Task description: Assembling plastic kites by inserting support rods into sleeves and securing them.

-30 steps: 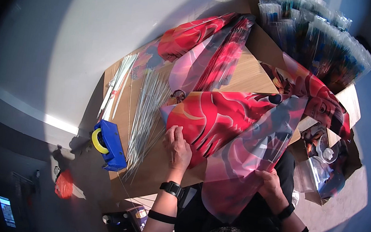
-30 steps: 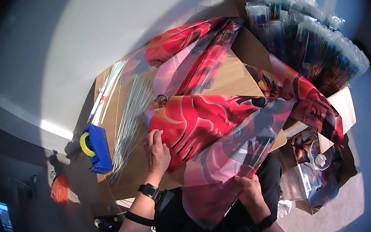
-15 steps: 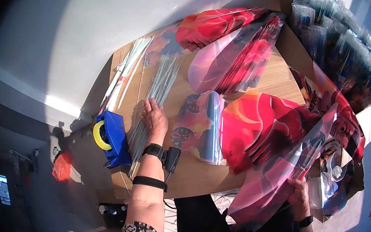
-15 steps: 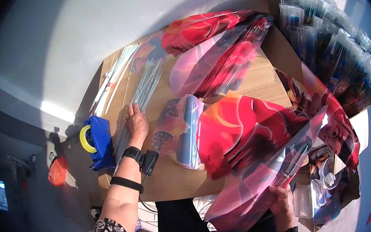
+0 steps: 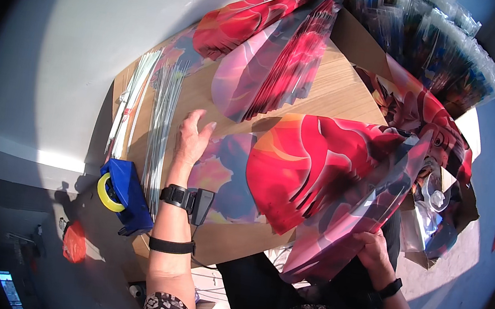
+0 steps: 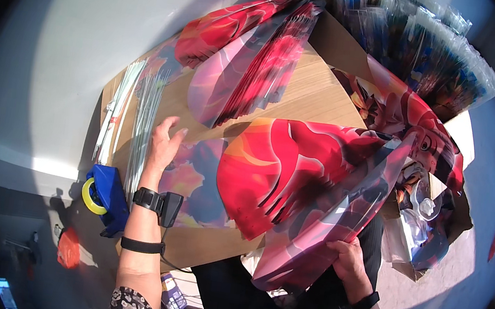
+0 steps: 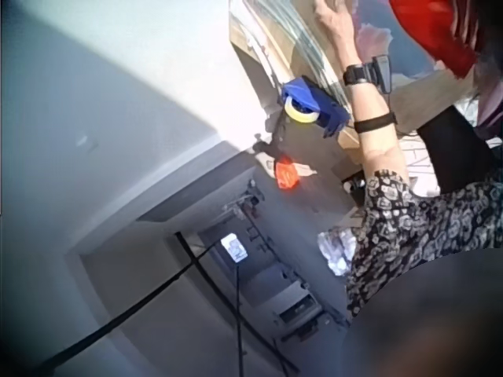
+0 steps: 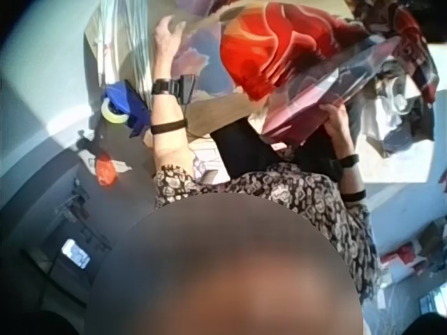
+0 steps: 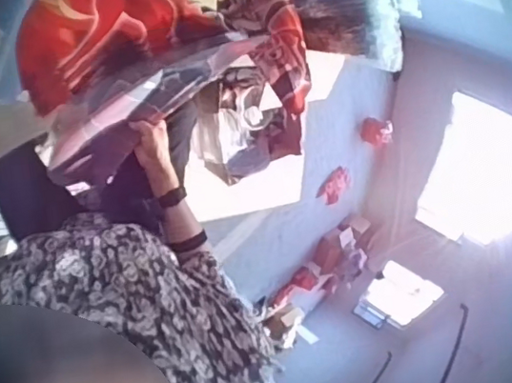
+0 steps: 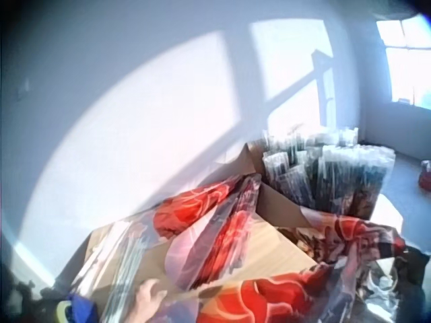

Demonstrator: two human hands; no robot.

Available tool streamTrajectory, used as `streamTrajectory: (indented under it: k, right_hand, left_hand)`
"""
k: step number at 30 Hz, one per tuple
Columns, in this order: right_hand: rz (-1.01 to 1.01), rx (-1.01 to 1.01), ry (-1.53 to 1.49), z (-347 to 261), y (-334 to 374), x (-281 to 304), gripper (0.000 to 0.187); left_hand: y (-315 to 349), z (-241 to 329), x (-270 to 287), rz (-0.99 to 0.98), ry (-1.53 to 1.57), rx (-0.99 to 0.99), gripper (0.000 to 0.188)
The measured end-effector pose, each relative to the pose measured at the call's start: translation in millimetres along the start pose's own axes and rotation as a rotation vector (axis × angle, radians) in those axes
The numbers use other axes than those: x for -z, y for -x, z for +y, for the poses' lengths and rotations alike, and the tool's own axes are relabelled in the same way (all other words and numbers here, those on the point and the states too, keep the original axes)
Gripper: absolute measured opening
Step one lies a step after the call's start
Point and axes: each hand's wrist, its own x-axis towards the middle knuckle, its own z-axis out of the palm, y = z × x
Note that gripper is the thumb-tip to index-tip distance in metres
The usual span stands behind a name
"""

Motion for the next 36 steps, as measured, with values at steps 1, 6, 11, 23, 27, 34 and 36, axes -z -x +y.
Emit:
streamTrajectory:
  k: [1,6,11,23,27,34,36]
  right_hand:
    - [-0.015,0.023,0.0,0,2,0,0.034]
    - [-0.053,-0.034,-0.044,7,0,7,0.031]
    - [-0.047,-0.003,0.03,26,-13,22,0.028]
    - [0.0,-0.281,0.28,59,-34,20,0.03]
    - [0.043,-0.399,0.246,61,-29,-1,0.025]
    - [0.083,-0.544,0.273,82,-40,6,0.031]
    - [0.11,-0.549,0.275,81,-39,7,0.032]
  left_hand:
    - [7,29,-8,-0.134,0.162,-0.027,0.045]
    - [80,164,-41,-0.519,-0.079,-0.368,0.082]
    - [142,185,-98,-0.286,-0.393,-0.425,0.071]
    - [23,184,2,-0.255,-0.621,-0.292,0.011]
    - [-33,151,6,-0.274,-0.745,-0.251,0.011]
    - [-24,144,-27,0.088,-0.564,-0.378,0.043]
    - [11,164,-46,-0.081,-0.4,-0.359,0.045]
